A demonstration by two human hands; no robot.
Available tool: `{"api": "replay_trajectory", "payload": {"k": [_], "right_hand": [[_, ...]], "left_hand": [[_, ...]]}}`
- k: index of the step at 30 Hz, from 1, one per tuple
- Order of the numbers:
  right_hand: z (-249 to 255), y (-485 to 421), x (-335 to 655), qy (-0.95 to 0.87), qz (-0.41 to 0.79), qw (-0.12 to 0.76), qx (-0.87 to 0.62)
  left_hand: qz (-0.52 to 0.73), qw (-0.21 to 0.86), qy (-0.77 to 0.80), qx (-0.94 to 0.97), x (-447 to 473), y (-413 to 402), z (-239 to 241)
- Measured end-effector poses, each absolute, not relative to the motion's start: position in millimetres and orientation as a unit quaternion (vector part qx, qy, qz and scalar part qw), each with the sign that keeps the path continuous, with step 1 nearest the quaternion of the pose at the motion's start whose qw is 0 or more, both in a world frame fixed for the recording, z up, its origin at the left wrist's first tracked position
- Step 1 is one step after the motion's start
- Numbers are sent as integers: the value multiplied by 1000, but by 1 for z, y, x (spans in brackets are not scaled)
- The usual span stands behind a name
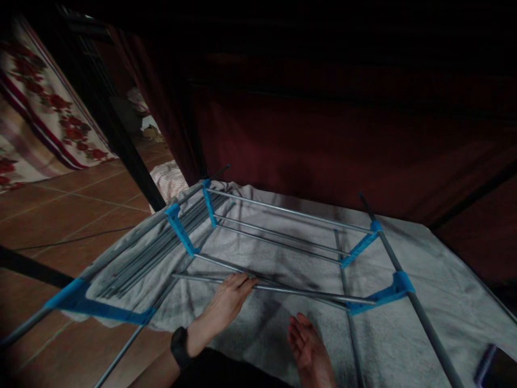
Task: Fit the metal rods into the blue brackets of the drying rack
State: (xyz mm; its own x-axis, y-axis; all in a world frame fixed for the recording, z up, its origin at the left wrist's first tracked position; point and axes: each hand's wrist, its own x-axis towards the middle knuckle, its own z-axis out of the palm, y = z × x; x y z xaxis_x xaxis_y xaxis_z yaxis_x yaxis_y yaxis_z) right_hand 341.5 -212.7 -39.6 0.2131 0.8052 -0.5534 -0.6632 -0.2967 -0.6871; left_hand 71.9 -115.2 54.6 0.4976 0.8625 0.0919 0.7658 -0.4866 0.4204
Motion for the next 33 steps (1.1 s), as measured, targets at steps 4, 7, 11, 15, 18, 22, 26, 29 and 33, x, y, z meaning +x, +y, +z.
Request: {"api": "replay_trajectory", "payload": {"k": [4, 7, 11, 15, 18, 22, 26, 29, 33], "right_hand": [[-30, -211, 344, -42, 623, 572, -532], [-20, -212, 344, -52, 596, 601, -530], [-16, -212, 348, -42, 582, 622, -522], [-21, -212, 353, -31, 576, 627, -524], [-29, -212, 356, -28, 562, 632, -533], [-41, -212, 360, -24, 547, 633, -547], [-48, -213, 369, -15, 536, 636, -555], [-53, -215, 378, -15, 526, 641, -558], [-61, -219, 386, -6, 511, 648, -565]], "left_hand": [[130, 150, 465, 863, 76, -117, 54], [113, 149, 455, 871, 81, -119, 57], [90, 146, 447, 878, 85, -122, 53], [91, 146, 438, 882, 86, -125, 39], [100, 157, 434, 882, 86, -125, 30], [97, 154, 429, 885, 83, -124, 24], [82, 141, 458, 874, 71, -120, 15], [78, 130, 490, 858, 53, -115, 5], [84, 100, 525, 841, 22, -111, -7]]}}
